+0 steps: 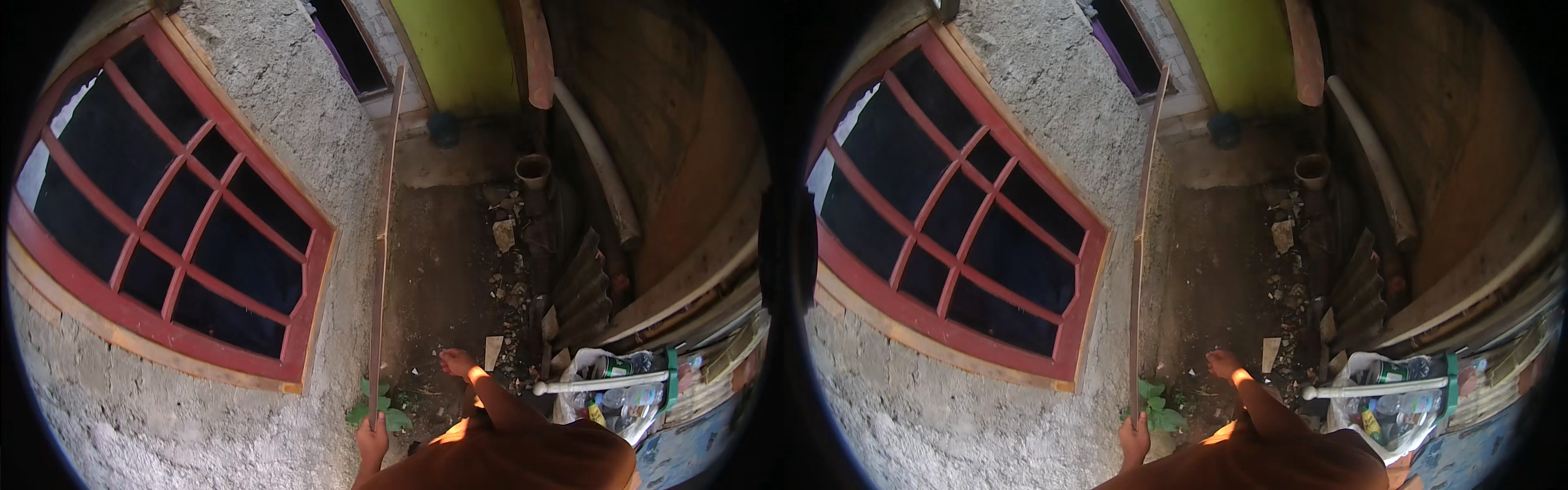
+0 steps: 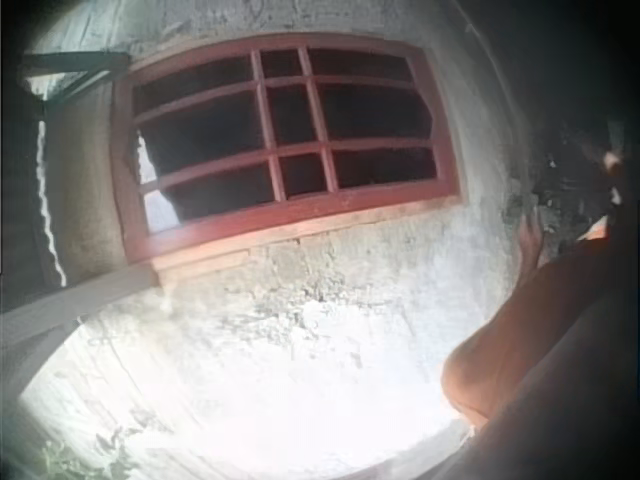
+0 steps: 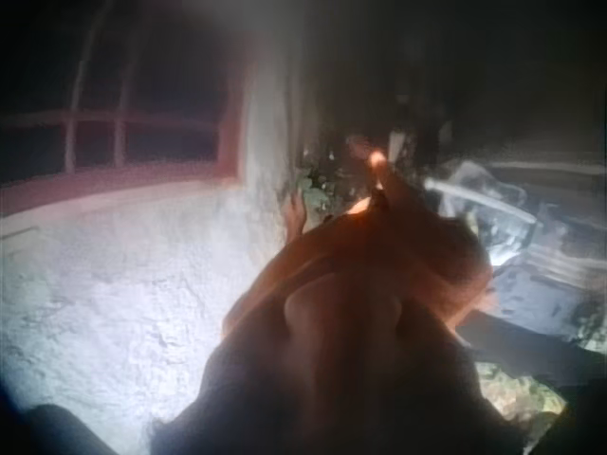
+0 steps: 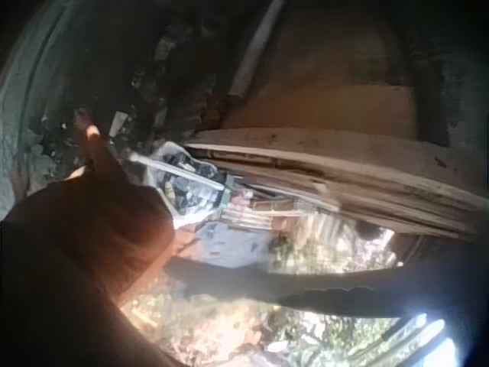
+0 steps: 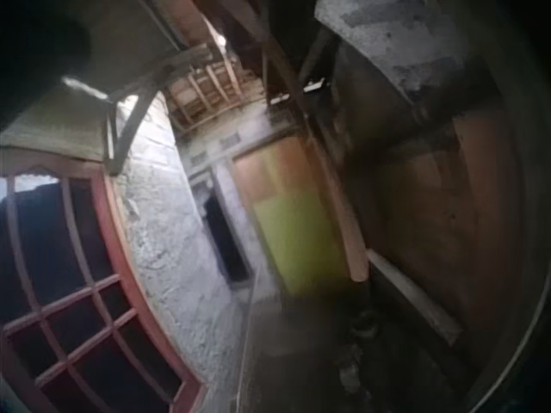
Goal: The person sits on the ground and uses a knife to scrape and sharpen a long bamboo strip. After finishing, they stand, walk through a cluttered outdoor area into a workshop, and place the strip on a bamboo rack, securing it with yellow string.
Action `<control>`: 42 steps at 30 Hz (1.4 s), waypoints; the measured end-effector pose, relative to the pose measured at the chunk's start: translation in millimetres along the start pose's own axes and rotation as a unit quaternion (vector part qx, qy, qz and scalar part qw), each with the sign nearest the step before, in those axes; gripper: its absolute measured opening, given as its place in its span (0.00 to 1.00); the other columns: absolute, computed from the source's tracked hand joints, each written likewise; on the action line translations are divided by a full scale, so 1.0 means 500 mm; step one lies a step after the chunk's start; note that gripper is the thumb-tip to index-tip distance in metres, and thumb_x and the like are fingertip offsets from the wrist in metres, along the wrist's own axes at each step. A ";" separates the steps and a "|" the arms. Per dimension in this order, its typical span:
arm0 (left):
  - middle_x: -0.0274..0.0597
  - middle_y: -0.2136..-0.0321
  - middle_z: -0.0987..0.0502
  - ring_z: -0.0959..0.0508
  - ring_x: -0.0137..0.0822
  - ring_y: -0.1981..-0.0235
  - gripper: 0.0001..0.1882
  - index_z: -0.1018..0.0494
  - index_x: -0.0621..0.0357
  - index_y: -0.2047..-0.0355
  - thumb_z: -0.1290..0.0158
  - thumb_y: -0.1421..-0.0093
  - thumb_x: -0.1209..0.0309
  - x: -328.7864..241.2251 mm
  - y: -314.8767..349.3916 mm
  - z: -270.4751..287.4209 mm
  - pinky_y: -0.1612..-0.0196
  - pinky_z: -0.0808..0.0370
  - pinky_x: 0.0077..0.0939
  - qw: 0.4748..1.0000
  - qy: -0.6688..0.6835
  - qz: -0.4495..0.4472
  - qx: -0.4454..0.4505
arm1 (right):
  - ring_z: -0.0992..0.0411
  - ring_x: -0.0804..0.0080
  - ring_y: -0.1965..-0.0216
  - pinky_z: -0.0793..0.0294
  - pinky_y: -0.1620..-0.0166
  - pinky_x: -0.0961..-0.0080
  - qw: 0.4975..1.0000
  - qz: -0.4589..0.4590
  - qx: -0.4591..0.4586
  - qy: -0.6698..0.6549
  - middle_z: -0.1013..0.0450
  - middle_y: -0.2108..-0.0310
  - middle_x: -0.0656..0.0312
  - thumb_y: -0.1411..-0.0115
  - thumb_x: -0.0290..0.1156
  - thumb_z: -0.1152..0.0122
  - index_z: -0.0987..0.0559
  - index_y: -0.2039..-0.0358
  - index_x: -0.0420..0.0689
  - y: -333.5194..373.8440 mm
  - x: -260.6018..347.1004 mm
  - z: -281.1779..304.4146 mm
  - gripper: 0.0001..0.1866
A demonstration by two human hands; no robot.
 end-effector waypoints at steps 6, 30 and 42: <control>0.57 0.83 0.27 0.24 0.55 0.80 0.15 0.28 0.65 0.73 0.48 0.35 0.64 -0.251 -0.416 -0.054 0.75 0.32 0.42 0.999 0.005 -0.016 -0.038 | 0.25 0.78 0.70 0.25 0.65 0.79 0.992 0.108 -0.043 -0.055 0.23 0.67 0.65 0.33 0.43 0.44 0.22 0.54 0.45 -0.134 0.469 0.153 0.16; 0.34 0.85 0.33 0.36 0.22 0.89 0.20 0.32 0.63 0.62 0.51 0.31 0.55 -1.060 -2.055 -0.500 0.85 0.38 0.16 0.829 0.521 -0.133 0.152 | 0.25 0.67 0.66 0.25 0.64 0.66 0.879 -0.305 -0.365 -0.027 0.26 0.61 0.61 0.29 0.34 0.58 0.27 0.46 0.50 -0.812 0.841 0.876 0.15; 0.27 0.85 0.40 0.43 0.17 0.87 0.14 0.31 0.60 0.58 0.54 0.29 0.61 -1.446 -2.730 -0.749 0.85 0.45 0.14 0.880 0.451 -0.141 -0.036 | 0.26 0.68 0.69 0.25 0.68 0.68 0.948 -0.179 -0.198 0.173 0.26 0.67 0.60 0.30 0.37 0.54 0.26 0.51 0.46 -1.693 1.545 1.228 0.14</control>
Point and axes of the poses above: each hand's wrist, its own y-axis away from the middle knuckle, its own z-axis out of the back of the hand, x = y × z, the point moved 2 cm from there along -y, towards the middle knuckle
